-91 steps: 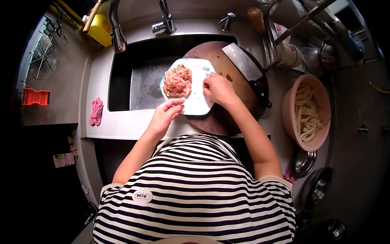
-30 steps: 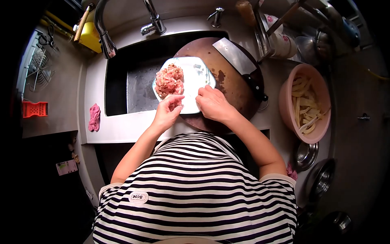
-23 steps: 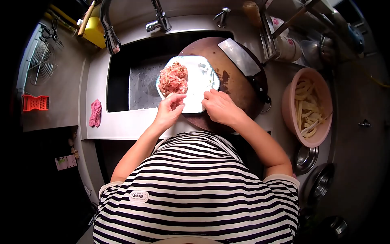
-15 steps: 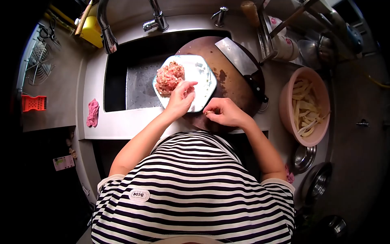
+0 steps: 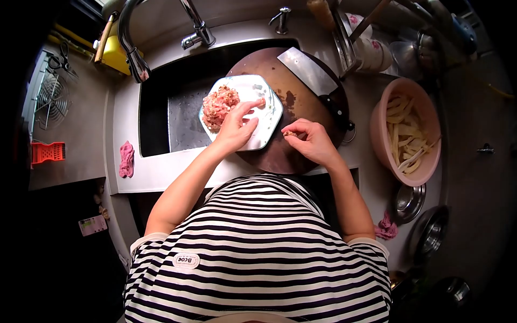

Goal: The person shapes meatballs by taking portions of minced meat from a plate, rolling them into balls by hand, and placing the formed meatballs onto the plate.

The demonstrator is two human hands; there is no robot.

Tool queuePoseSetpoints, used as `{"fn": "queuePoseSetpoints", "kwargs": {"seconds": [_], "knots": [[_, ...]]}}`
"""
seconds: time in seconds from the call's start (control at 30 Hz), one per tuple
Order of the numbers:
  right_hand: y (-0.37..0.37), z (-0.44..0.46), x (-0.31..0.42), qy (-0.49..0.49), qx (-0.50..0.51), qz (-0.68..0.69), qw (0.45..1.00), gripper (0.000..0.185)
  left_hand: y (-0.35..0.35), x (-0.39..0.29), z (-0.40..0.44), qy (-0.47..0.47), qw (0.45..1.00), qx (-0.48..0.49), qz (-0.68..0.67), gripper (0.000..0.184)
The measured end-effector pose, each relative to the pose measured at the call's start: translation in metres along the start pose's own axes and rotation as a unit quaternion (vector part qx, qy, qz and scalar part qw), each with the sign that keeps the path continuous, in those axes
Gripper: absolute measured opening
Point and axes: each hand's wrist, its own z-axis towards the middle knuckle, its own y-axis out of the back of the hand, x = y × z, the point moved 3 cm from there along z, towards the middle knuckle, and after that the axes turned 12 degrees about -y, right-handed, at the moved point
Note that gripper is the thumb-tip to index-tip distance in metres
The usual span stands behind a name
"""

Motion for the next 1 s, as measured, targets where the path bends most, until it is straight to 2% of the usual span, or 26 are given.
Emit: {"fn": "queuePoseSetpoints", "kwargs": {"seconds": [0.03,0.13,0.17,0.2,0.37,0.57,0.67,0.7,0.73,0.77,0.8,0.83,0.87,0.9,0.93,1.0], "knots": [[-0.004,0.000,0.004,0.013,-0.007,-0.022,1.000,0.012,0.001,0.003,-0.006,0.023,0.998,-0.053,-0.033,0.028],[-0.017,0.001,0.013,0.048,-0.021,-0.053,0.997,0.013,0.003,-0.003,-0.025,-0.064,0.990,0.044,0.115,0.019],[-0.019,0.003,0.012,0.049,-0.023,-0.048,0.997,0.013,-0.005,-0.003,-0.031,-0.076,0.988,0.044,0.125,0.014],[-0.020,0.005,0.012,0.050,-0.024,-0.044,0.998,0.013,-0.011,-0.004,-0.035,-0.122,0.981,0.040,0.143,0.016],[-0.014,0.006,0.007,0.019,-0.040,-0.022,0.999,0.014,-0.025,-0.009,-0.044,-0.217,0.950,0.011,0.223,0.014],[-0.009,0.004,-0.002,0.019,-0.061,0.009,0.998,0.016,-0.037,-0.005,-0.048,-0.297,0.905,0.032,0.305,0.012],[-0.013,0.004,-0.001,0.047,-0.080,0.039,0.995,0.022,-0.032,-0.008,-0.044,-0.267,0.924,0.021,0.274,0.004],[-0.015,0.002,0.003,0.059,-0.080,0.044,0.994,0.026,-0.027,-0.006,-0.041,-0.145,0.977,-0.001,0.156,0.003],[-0.020,0.001,0.007,0.070,-0.081,0.049,0.993,0.030,-0.023,-0.004,-0.039,-0.018,0.999,-0.022,0.033,0.004],[-0.028,0.000,0.007,0.057,-0.089,0.071,0.992,0.034,-0.023,-0.001,-0.041,0.111,0.989,-0.042,-0.090,0.007],[-0.035,-0.006,0.023,0.037,-0.088,0.043,0.994,0.027,-0.019,0.004,-0.038,0.154,0.957,-0.038,-0.242,0.008],[-0.044,-0.008,0.032,0.084,-0.102,-0.014,0.991,0.023,-0.015,0.002,-0.038,0.199,0.896,-0.067,-0.391,0.008],[-0.051,-0.008,0.038,0.131,-0.116,-0.071,0.982,0.019,-0.012,-0.002,-0.038,0.237,0.809,-0.094,-0.530,0.009],[-0.056,-0.008,0.045,0.257,-0.154,-0.191,0.935,0.019,-0.010,0.002,-0.040,0.237,0.785,-0.103,-0.563,0.015],[-0.061,-0.009,0.050,0.312,-0.179,-0.230,0.904,0.019,-0.009,0.004,-0.043,0.235,0.754,-0.108,-0.603,0.017],[-0.070,-0.009,0.059,0.334,-0.152,-0.316,0.875,0.023,-0.008,0.006,-0.047,0.260,0.720,-0.129,-0.631,0.020]]}}
